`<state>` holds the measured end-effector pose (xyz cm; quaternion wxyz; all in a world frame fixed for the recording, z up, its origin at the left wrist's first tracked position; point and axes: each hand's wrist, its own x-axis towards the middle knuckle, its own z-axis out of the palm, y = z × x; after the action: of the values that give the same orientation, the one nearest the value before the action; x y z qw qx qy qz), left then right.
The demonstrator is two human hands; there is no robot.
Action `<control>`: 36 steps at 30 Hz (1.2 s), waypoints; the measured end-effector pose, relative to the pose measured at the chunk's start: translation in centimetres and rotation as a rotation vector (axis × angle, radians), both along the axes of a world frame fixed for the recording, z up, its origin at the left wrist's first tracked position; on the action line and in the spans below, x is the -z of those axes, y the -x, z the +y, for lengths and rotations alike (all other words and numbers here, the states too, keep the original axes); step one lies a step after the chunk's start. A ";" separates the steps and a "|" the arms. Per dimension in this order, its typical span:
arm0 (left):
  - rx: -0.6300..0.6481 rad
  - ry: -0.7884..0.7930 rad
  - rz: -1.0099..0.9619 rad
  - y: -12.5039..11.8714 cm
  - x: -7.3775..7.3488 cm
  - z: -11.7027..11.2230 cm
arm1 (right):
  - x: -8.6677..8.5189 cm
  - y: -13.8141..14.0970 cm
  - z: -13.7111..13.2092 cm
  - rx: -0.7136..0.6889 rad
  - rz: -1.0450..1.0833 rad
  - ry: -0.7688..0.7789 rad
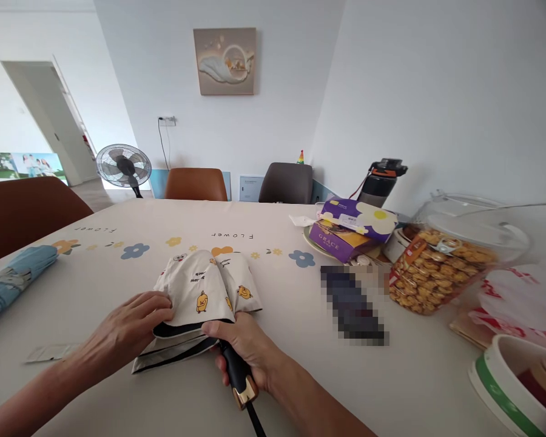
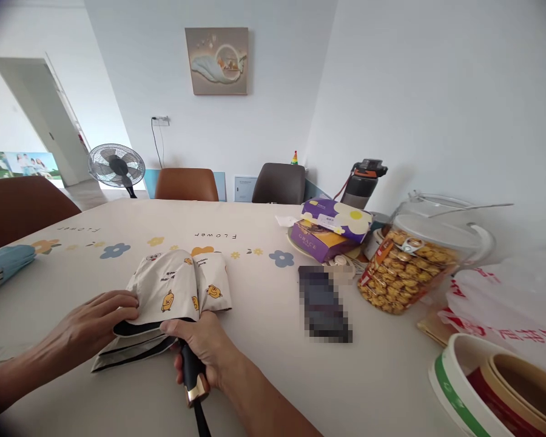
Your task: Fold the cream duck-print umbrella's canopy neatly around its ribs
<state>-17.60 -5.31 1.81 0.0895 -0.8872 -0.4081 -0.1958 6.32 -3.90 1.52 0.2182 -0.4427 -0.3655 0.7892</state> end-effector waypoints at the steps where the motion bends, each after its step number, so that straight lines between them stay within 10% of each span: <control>1: -0.001 0.006 0.000 -0.1 0.1 0.0 | 0.0 0.0 0.0 0.002 0.001 0.009; 18: -0.249 0.160 -0.108 1.5 1.6 0.0 | 0.2 0.1 0.2 0.030 -0.013 -0.007; 28: -0.721 0.650 -0.556 -2.9 0.1 3.7 | 1.4 0.5 0.9 0.112 -0.007 -0.097; 36: -0.713 0.879 -1.138 -4.0 -0.5 7.7 | 1.7 0.4 1.1 0.094 -0.016 -0.132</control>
<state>-13.63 2.35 2.35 -0.4325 -0.4216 -0.6899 -0.3990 5.87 -2.76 -0.20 0.2809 -0.4502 -0.3973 0.7487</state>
